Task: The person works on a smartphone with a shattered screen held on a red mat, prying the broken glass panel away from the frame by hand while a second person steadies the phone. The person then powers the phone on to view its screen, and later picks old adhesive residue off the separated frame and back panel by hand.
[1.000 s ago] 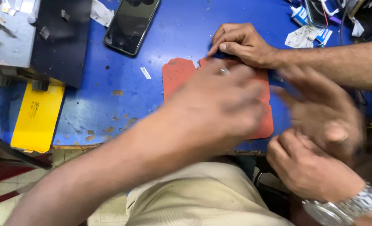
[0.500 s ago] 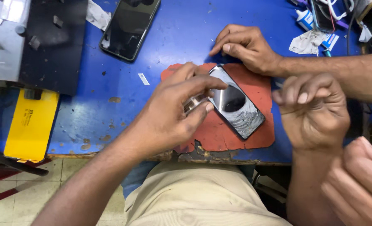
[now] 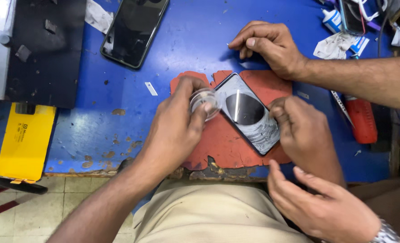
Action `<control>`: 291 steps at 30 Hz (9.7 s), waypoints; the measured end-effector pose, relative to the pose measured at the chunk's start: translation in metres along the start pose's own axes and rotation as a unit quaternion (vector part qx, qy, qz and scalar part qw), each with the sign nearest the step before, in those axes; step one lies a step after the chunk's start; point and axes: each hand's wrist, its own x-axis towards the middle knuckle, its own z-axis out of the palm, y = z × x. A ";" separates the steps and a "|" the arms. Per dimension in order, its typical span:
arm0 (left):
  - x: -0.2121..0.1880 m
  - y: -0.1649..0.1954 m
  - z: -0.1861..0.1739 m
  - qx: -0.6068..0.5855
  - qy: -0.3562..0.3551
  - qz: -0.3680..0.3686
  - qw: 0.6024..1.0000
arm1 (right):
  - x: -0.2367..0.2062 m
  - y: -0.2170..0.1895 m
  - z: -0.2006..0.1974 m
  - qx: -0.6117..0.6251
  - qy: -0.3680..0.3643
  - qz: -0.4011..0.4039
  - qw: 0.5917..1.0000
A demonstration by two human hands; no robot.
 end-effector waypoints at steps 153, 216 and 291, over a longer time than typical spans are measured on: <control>0.048 -0.025 -0.030 0.316 -0.121 0.232 0.912 | 0.107 0.002 0.028 -0.077 -0.095 -0.093 0.988; 0.025 -0.025 -0.030 0.309 -0.095 0.197 0.925 | 0.098 -0.009 0.031 0.067 -0.065 -0.022 0.995; -0.022 -0.028 -0.050 0.316 -0.036 0.102 0.943 | 0.094 -0.012 0.033 0.099 -0.047 0.013 0.994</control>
